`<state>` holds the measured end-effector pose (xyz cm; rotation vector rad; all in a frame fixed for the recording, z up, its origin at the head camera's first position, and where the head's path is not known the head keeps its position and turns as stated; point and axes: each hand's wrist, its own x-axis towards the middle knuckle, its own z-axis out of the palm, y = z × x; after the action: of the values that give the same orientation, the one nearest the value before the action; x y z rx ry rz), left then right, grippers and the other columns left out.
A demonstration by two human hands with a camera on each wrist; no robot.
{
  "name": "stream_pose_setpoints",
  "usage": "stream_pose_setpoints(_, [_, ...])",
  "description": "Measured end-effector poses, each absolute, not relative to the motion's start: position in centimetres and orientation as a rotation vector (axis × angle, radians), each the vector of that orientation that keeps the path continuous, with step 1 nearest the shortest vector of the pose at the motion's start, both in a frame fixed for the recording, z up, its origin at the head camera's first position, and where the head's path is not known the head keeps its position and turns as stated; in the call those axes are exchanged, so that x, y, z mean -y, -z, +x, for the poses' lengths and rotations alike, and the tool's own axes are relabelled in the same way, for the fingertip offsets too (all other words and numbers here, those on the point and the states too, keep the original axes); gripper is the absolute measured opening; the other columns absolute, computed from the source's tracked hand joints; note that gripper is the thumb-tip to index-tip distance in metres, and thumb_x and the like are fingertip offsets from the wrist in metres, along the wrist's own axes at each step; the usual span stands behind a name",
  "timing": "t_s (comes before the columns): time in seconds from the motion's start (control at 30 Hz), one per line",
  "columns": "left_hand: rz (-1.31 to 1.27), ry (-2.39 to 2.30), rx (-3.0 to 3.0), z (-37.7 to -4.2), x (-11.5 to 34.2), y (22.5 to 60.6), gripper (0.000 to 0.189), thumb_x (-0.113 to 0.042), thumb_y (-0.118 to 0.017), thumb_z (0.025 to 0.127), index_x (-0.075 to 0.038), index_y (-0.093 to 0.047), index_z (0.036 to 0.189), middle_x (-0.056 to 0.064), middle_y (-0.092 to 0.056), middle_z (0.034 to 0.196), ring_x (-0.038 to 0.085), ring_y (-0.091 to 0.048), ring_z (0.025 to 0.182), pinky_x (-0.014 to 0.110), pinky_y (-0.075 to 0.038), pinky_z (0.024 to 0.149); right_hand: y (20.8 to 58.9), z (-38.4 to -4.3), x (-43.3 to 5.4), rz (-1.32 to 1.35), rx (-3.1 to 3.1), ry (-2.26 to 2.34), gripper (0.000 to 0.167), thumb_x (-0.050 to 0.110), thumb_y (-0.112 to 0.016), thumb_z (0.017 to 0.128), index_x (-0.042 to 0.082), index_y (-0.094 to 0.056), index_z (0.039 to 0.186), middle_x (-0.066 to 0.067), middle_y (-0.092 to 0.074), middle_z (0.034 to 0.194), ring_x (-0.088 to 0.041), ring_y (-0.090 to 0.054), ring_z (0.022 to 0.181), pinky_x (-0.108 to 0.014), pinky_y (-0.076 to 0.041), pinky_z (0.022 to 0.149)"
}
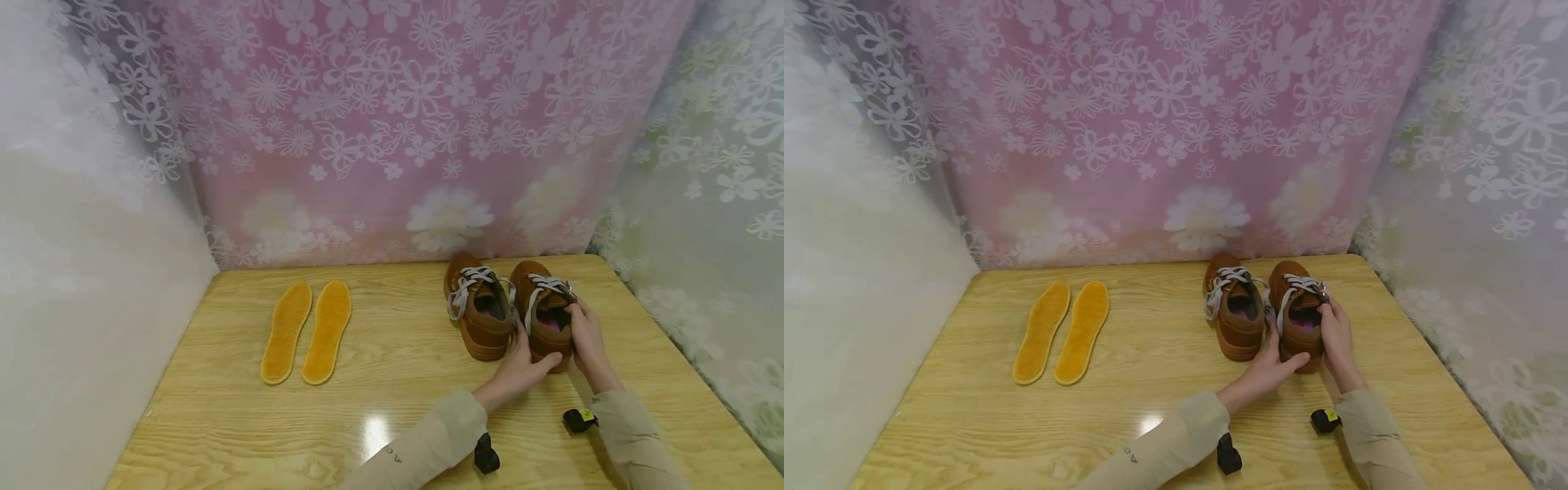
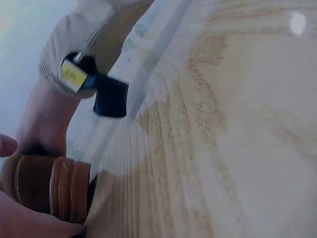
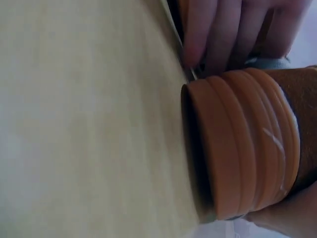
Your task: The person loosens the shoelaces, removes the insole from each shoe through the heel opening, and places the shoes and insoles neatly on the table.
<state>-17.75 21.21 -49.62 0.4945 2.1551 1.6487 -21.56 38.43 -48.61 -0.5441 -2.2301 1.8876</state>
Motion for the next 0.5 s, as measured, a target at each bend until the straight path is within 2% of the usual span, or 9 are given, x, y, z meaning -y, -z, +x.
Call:
stream_pose_setpoints(0.1, [0.493,-1.649,-2.168,-17.6,-20.9,49.4,0.094,-0.042,-0.061,0.099,-0.015,0.0,0.164,0.002,-0.007,0.169,0.017,-0.014,0.154,0.032,-0.027,0.12,48.6,-23.0,-38.3,-0.522,2.247,-1.869,0.057,0.02,-0.028,0.105,0.002,-0.029,0.159,-0.015,-0.025,0.164,-0.02,-0.026,0.147,-0.025,-0.027,0.115])
stream_pose_setpoints(0.23, [0.475,-1.659,-2.154,-17.5,-20.4,49.1,0.093,-0.04,-0.063,0.097,-0.015,-0.003,0.164,0.002,-0.012,0.168,0.014,-0.02,0.152,0.03,-0.031,0.118,48.7,-24.3,-38.2,-0.518,2.231,-1.883,0.055,0.019,-0.032,0.104,0.002,-0.034,0.157,-0.012,-0.03,0.162,-0.014,-0.032,0.142,-0.016,-0.032,0.104])
stream_pose_setpoints(0.3, [0.47,-1.667,-2.142,-17.5,-20.2,49.0,0.092,-0.04,-0.063,0.097,-0.014,-0.005,0.164,0.002,-0.015,0.168,0.012,-0.023,0.151,0.029,-0.032,0.117,48.8,-24.7,-38.3,-0.499,2.224,-1.9,0.054,0.018,-0.035,0.105,0.003,-0.037,0.156,-0.006,-0.034,0.161,-0.009,-0.036,0.138,-0.013,-0.034,0.098])
stream_pose_setpoints(0.4, [0.463,-1.657,-2.123,-17.4,-19.9,48.8,0.092,-0.042,-0.063,0.097,-0.015,-0.007,0.164,0.0,-0.016,0.167,0.011,-0.025,0.15,0.029,-0.034,0.116,49.0,-25.2,-38.6,-0.47,2.222,-1.91,0.043,0.018,-0.04,0.104,0.01,-0.056,0.144,0.006,-0.053,0.144,-0.006,-0.045,0.126,-0.011,-0.038,0.09])
stream_pose_setpoints(0.5, [0.469,-1.627,-2.127,-17.4,-19.6,48.7,0.091,-0.044,-0.063,0.097,-0.014,-0.008,0.164,0.0,-0.018,0.167,0.011,-0.027,0.149,0.029,-0.035,0.115,49.3,-25.5,-38.8,-0.421,2.188,-1.954,0.028,0.015,-0.043,0.103,0.018,-0.069,0.115,0.02,-0.059,0.112,0.0,-0.049,0.105,-0.012,-0.04,0.084])
